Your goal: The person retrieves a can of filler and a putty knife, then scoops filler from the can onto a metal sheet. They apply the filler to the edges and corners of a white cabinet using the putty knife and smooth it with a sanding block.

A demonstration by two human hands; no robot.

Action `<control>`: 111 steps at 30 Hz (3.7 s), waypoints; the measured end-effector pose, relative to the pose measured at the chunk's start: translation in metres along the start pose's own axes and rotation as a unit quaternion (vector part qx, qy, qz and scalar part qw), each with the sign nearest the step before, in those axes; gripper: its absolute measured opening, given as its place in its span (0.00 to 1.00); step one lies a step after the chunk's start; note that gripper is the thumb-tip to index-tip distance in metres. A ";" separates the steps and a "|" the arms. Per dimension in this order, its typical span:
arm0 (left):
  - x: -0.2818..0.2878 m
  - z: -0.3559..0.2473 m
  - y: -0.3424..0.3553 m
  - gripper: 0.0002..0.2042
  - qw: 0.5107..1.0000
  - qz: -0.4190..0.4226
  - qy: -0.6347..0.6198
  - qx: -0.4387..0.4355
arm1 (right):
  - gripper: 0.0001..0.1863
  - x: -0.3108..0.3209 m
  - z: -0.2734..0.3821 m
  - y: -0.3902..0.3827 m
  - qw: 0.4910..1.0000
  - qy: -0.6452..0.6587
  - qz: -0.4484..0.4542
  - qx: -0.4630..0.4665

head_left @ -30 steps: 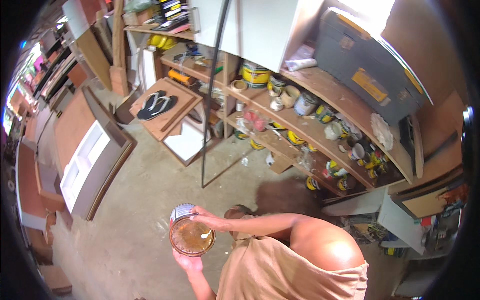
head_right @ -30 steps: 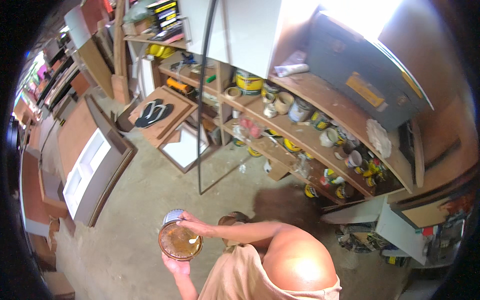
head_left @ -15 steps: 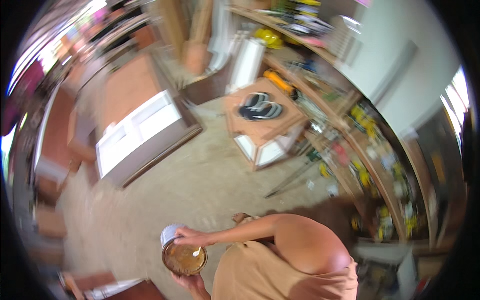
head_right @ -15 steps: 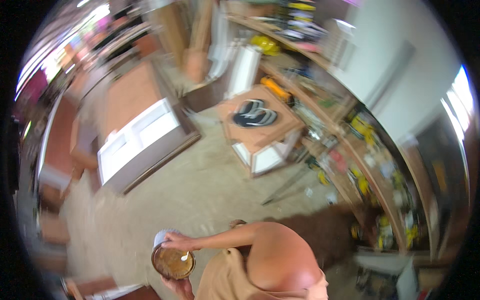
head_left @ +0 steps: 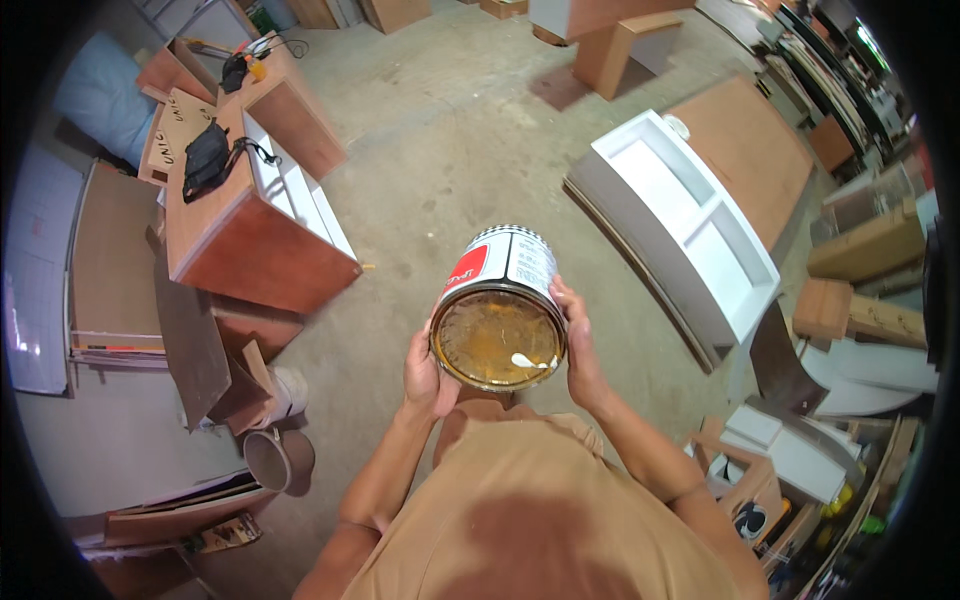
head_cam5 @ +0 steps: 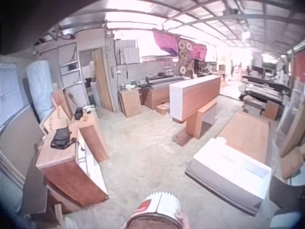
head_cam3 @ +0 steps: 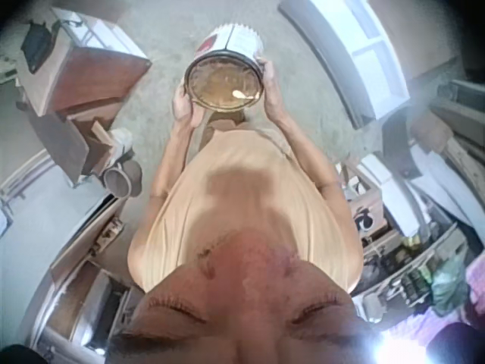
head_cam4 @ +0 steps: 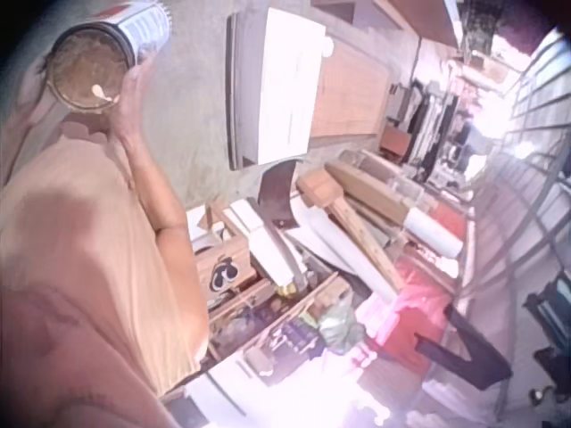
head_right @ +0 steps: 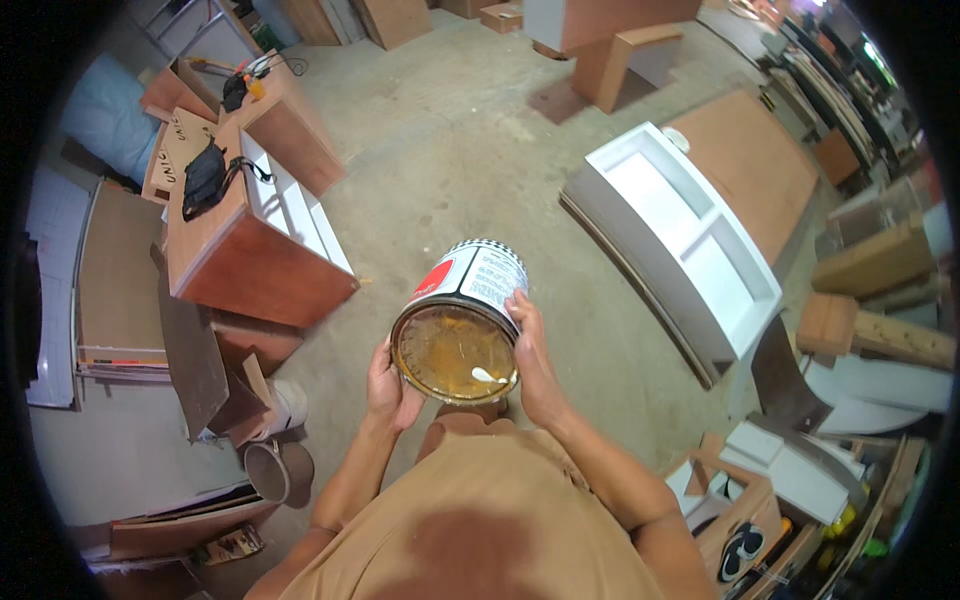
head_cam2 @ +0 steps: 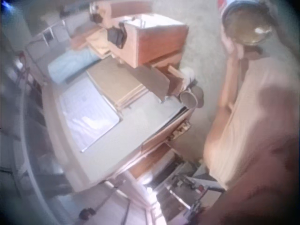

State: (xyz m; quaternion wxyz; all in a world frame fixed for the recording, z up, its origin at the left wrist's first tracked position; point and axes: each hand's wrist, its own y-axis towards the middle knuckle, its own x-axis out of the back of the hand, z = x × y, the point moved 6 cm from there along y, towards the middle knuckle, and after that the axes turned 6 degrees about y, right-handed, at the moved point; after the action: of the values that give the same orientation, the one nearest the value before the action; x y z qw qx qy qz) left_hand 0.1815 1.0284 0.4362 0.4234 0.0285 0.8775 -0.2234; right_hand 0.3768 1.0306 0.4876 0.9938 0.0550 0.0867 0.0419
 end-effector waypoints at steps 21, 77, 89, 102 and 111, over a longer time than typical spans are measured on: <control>-0.028 -0.343 0.573 0.25 0.974 -0.220 0.016 -0.049 | 0.38 -0.040 -0.180 0.727 0.958 0.163 0.160 -0.171; -0.068 -0.386 2.495 0.22 0.907 -0.112 0.134 0.382 | 0.49 0.653 -0.873 2.196 0.778 0.285 -0.446 -0.339; -0.113 -0.315 2.535 0.22 0.877 -0.095 0.273 0.385 | 0.26 0.723 -0.904 2.164 0.783 0.258 -0.498 -0.269; -0.519 -0.364 2.468 0.23 0.891 0.005 0.348 0.292 | 0.41 0.856 -0.519 2.181 0.887 0.222 -0.402 -0.048; -0.730 -0.212 2.585 0.21 0.860 0.104 0.321 0.382 | 0.36 1.057 -0.477 2.212 0.829 0.142 -0.541 0.014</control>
State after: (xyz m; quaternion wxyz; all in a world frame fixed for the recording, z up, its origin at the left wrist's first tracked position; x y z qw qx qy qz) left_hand 1.1123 3.5409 0.1515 0.0948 0.3494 0.8027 -0.4740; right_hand 1.1663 3.3679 0.1011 0.8334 0.0066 0.2434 -0.4961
